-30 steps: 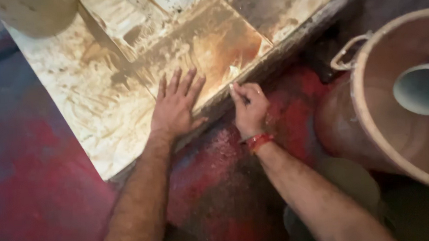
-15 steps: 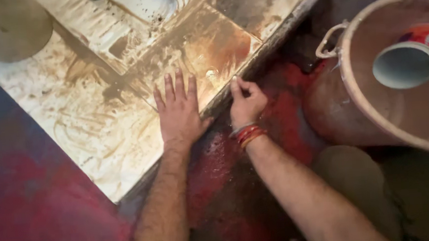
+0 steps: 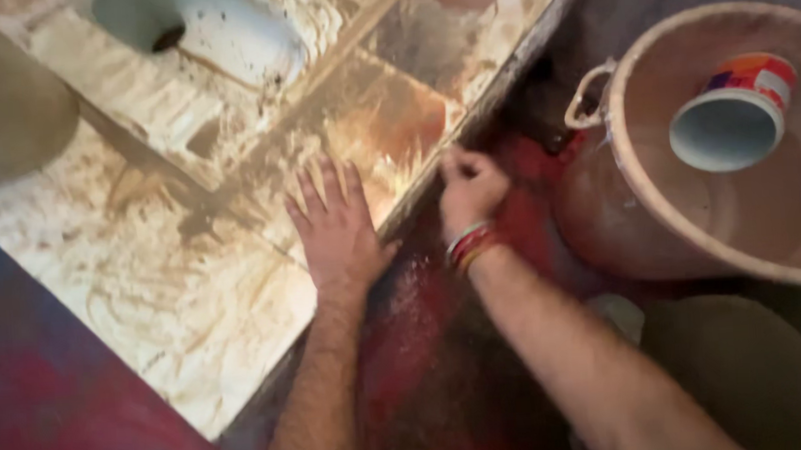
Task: The person applies a beige grout-like substance to the floor tiles around a squat toilet using a sponge and a small tool. They spread the material across the tile surface and into the joints, then smooth and clean the edges with the tool.
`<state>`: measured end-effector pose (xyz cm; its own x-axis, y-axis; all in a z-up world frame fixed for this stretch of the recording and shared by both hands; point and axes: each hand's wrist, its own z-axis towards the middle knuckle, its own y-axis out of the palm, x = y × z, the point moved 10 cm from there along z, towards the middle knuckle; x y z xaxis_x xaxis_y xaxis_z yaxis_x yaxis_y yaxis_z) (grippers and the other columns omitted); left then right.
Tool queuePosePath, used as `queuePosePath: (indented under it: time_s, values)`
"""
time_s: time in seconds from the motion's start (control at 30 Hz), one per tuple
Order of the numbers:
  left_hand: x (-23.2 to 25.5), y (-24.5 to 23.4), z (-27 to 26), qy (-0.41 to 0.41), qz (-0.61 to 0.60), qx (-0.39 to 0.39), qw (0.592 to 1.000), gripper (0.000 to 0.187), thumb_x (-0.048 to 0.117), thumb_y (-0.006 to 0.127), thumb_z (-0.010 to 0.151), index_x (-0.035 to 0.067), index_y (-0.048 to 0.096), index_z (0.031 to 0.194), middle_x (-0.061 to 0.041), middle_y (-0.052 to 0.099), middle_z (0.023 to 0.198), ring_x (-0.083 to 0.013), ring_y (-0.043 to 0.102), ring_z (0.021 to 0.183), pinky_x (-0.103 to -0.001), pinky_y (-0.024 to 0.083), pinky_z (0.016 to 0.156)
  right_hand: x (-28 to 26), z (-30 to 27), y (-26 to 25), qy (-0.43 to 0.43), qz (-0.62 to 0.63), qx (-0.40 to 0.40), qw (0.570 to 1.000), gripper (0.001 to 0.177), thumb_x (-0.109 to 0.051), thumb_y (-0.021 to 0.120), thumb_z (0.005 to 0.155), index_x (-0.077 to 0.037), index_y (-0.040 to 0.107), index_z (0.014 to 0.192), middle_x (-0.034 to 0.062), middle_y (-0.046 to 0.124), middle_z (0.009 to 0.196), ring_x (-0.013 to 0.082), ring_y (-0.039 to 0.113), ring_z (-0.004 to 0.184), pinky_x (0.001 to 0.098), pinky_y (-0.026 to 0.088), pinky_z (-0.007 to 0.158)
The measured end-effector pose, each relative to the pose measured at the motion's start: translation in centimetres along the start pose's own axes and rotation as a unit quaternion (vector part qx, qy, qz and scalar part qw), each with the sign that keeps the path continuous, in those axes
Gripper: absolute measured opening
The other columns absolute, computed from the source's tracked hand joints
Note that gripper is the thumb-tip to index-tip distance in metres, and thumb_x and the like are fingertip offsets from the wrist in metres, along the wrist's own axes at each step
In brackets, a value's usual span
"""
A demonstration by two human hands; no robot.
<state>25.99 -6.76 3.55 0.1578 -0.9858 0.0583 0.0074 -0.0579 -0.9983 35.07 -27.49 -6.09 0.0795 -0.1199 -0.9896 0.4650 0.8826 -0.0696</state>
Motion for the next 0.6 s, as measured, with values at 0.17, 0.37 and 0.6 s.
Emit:
queuePosePath:
  time_s: [0.17, 0.37, 0.6]
  values:
    - [2.3, -0.3, 1.4, 0.091, -0.001, 0.043, 0.995, 0.119, 0.059, 0.085, 0.068, 0.008, 0.027, 0.159, -0.019, 0.021, 0.166, -0.0435, 0.016, 0.153, -0.062, 0.011, 0.123, -2.4, 2.0, -0.4, -0.017, -0.008, 0.004, 1.0, 0.017, -0.016, 0.079, 0.091, -0.001, 0.078, 0.098, 0.006, 0.079, 0.095, 0.0125, 0.07, 0.086, 0.0289, 0.057, 0.083]
    - [4.4, -0.1, 3.9, 0.088, 0.016, 0.013, 0.996, 0.119, 0.056, 0.085, 0.067, 0.009, 0.026, 0.159, -0.018, 0.02, 0.167, -0.0421, 0.015, 0.154, -0.059, 0.008, 0.123, 0.4, 2.5, 0.6, 0.052, -0.013, -0.018, 0.998, 0.017, -0.015, 0.081, 0.089, -0.001, 0.079, 0.1, 0.0071, 0.078, 0.094, 0.0139, 0.069, 0.087, 0.0298, 0.056, 0.083]
    - [5.3, -0.4, 4.0, 0.08, 0.019, -0.013, 0.997, 0.122, 0.056, 0.085, 0.066, 0.009, 0.023, 0.159, -0.018, 0.019, 0.167, -0.0414, 0.014, 0.153, -0.059, 0.006, 0.123, -0.1, 4.2, 1.1, 0.033, 0.025, 0.027, 0.999, 0.018, -0.007, 0.078, 0.089, 0.0, 0.077, 0.105, 0.0041, 0.077, 0.095, 0.0124, 0.07, 0.086, 0.0292, 0.058, 0.082]
